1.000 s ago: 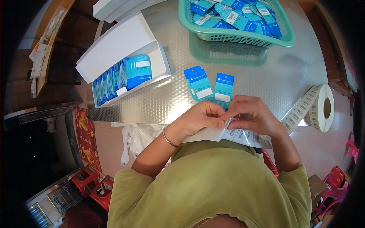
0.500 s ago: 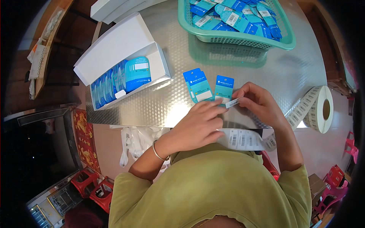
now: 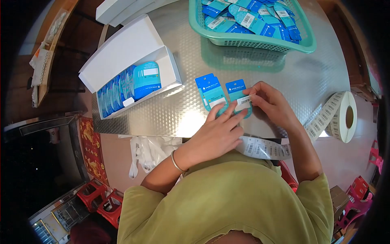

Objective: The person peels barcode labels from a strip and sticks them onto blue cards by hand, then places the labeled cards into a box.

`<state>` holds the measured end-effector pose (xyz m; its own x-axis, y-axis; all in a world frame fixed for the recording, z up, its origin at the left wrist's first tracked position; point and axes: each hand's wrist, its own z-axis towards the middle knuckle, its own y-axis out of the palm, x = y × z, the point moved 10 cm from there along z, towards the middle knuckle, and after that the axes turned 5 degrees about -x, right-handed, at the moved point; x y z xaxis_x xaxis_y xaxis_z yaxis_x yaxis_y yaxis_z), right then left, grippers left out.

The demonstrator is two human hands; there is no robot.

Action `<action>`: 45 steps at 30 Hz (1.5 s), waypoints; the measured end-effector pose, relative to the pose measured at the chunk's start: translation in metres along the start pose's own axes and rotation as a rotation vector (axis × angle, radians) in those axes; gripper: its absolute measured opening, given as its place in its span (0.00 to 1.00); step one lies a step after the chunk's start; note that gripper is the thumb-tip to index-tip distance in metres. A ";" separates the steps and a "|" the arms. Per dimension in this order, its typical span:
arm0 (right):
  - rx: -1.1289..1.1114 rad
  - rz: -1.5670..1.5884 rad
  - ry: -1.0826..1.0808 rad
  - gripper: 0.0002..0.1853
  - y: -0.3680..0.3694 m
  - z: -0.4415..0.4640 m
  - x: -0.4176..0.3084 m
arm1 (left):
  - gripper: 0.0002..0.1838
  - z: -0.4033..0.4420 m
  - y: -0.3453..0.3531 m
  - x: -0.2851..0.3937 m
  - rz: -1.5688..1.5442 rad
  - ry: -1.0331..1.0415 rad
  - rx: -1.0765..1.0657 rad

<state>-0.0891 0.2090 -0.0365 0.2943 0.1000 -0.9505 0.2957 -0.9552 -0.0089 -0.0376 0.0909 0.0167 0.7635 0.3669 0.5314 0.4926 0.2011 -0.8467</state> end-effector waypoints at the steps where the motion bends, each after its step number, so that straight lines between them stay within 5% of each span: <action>1: 0.006 0.013 -0.009 0.04 0.000 0.001 0.001 | 0.11 -0.001 0.000 -0.002 0.019 -0.010 -0.006; 10: 0.036 -0.037 0.017 0.05 -0.004 0.000 0.011 | 0.11 -0.002 0.003 -0.006 0.054 0.001 0.004; 19: 0.153 -0.201 0.041 0.24 -0.003 -0.004 -0.002 | 0.10 -0.001 0.000 -0.008 0.029 -0.014 0.010; 45: 0.181 -0.337 0.031 0.23 0.001 -0.001 -0.007 | 0.10 -0.002 0.003 -0.010 0.052 -0.018 0.005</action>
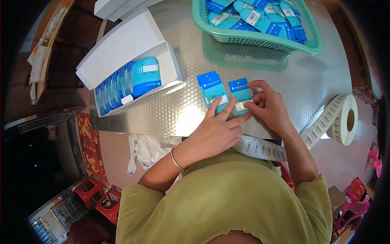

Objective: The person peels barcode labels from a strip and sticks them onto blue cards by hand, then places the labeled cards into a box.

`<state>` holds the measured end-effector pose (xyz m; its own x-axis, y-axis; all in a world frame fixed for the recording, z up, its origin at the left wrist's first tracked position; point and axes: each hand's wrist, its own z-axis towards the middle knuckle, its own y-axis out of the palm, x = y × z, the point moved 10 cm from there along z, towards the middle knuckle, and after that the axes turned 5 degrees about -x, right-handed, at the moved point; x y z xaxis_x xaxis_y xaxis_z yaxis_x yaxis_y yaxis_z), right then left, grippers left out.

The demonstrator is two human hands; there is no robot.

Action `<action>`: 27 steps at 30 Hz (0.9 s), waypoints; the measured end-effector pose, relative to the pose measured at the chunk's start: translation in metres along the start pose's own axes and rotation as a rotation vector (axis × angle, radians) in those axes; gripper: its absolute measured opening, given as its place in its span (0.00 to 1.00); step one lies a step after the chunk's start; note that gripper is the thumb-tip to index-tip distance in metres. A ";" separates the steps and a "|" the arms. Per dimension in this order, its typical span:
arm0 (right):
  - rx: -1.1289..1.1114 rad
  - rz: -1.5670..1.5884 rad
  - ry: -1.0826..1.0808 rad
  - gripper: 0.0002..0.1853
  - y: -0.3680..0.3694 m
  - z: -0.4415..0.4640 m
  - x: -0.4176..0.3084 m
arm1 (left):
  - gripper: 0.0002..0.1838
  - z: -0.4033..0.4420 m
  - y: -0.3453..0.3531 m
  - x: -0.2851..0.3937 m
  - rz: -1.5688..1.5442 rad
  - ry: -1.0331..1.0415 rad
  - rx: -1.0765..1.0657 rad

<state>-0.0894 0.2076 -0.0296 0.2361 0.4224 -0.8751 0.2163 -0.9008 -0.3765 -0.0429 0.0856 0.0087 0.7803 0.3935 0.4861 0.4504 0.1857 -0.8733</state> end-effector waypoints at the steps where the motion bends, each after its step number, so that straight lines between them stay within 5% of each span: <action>1: 0.002 -0.006 0.000 0.23 0.000 0.000 0.000 | 0.10 0.000 0.000 0.000 0.002 -0.002 -0.001; 19: 0.185 -0.718 -0.265 0.20 0.008 -0.014 -0.043 | 0.08 0.003 0.000 0.003 0.050 -0.007 -0.034; 27: 0.094 -0.677 -0.052 0.23 -0.017 -0.005 -0.029 | 0.09 0.003 -0.004 0.002 0.028 0.001 -0.017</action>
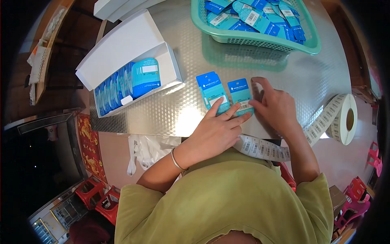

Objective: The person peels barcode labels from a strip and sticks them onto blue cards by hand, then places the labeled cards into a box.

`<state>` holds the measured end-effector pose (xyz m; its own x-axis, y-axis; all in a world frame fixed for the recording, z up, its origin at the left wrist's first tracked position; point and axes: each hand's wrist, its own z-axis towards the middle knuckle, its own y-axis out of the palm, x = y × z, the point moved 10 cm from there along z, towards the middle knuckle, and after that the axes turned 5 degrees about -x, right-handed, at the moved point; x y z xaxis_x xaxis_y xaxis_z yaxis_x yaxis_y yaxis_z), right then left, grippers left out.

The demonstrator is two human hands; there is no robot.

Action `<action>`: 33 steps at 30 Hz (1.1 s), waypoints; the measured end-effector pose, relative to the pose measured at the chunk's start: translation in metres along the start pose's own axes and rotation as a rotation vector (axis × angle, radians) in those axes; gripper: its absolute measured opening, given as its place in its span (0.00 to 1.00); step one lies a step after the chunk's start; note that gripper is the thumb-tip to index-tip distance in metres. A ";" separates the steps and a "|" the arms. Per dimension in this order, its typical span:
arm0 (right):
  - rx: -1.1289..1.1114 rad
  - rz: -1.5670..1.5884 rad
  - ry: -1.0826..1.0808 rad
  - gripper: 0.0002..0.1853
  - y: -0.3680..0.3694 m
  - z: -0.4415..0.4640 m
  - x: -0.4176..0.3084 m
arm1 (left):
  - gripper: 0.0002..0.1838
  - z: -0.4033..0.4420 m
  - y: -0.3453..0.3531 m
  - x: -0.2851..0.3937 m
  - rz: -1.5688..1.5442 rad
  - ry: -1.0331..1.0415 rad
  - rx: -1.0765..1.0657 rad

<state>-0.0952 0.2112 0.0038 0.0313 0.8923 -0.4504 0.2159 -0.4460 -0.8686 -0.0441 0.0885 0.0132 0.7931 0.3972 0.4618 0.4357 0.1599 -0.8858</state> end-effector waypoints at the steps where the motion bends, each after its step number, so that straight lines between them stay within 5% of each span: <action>1: -0.019 0.041 0.015 0.22 -0.001 0.000 0.004 | 0.10 0.000 0.000 0.000 -0.004 0.001 -0.003; 4: -0.056 0.146 -0.020 0.21 0.000 0.006 0.013 | 0.10 0.000 0.000 0.000 0.001 0.012 -0.006; 10: 0.047 0.129 -0.473 0.31 -0.003 0.000 -0.030 | 0.10 0.000 -0.001 0.001 0.003 0.012 -0.005; 33: 0.033 0.183 -0.470 0.33 -0.002 0.003 -0.030 | 0.11 -0.001 0.002 0.005 0.023 -0.006 0.000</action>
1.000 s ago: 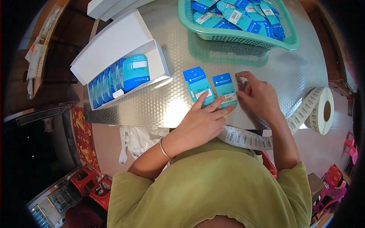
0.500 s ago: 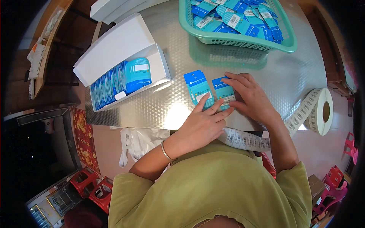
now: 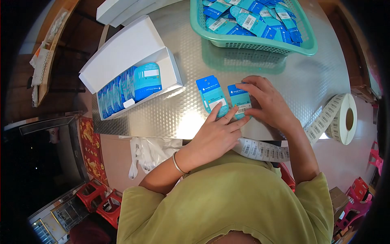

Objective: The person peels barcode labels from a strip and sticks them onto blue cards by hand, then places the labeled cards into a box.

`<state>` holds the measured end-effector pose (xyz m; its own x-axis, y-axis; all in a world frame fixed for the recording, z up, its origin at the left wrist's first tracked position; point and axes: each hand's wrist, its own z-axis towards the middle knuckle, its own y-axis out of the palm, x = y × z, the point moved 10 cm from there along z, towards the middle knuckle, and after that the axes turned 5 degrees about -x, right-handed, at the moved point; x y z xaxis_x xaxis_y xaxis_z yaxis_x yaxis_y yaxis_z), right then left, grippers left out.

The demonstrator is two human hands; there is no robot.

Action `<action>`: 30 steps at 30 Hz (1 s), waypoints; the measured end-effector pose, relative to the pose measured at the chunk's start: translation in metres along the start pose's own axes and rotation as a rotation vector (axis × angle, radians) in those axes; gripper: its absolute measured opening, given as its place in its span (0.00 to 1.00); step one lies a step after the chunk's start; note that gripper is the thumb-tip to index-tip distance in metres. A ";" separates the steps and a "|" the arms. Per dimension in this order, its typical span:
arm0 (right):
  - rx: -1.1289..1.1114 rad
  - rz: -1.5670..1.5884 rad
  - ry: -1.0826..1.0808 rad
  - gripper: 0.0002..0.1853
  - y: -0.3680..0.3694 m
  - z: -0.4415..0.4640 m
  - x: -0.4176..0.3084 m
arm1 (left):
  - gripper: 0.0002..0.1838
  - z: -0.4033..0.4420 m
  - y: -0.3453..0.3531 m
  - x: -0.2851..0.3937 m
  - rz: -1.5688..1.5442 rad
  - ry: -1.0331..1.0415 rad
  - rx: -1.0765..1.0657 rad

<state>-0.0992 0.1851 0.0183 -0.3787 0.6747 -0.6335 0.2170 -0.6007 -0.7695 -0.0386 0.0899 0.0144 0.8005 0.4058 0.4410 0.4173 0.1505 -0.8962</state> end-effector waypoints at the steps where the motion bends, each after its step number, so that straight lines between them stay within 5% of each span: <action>1: 0.010 0.003 -0.004 0.31 -0.001 -0.001 0.000 | 0.11 0.000 0.000 0.000 -0.001 0.000 -0.001; 7: 0.025 0.146 -0.051 0.14 0.001 -0.024 0.011 | 0.11 0.000 -0.001 0.000 0.013 -0.015 0.002; 13: -0.014 0.199 0.066 0.25 -0.003 -0.022 0.019 | 0.11 -0.001 -0.002 0.001 0.001 -0.005 -0.023; 19: -0.169 -0.095 0.000 0.41 0.015 0.002 -0.004 | 0.10 -0.002 -0.002 0.006 -0.031 0.037 -0.049; 27: -0.267 -0.053 0.108 0.38 0.009 0.015 -0.001 | 0.08 -0.009 0.004 -0.006 -0.567 0.002 -0.100; 30: -0.301 0.074 -0.042 0.33 -0.012 0.017 -0.002 | 0.08 -0.012 0.008 -0.001 -0.685 0.061 -0.167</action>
<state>-0.1165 0.1832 0.0304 -0.3878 0.6117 -0.6895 0.4996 -0.4891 -0.7149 -0.0313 0.0802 0.0068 0.3549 0.2170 0.9094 0.8923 0.2115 -0.3987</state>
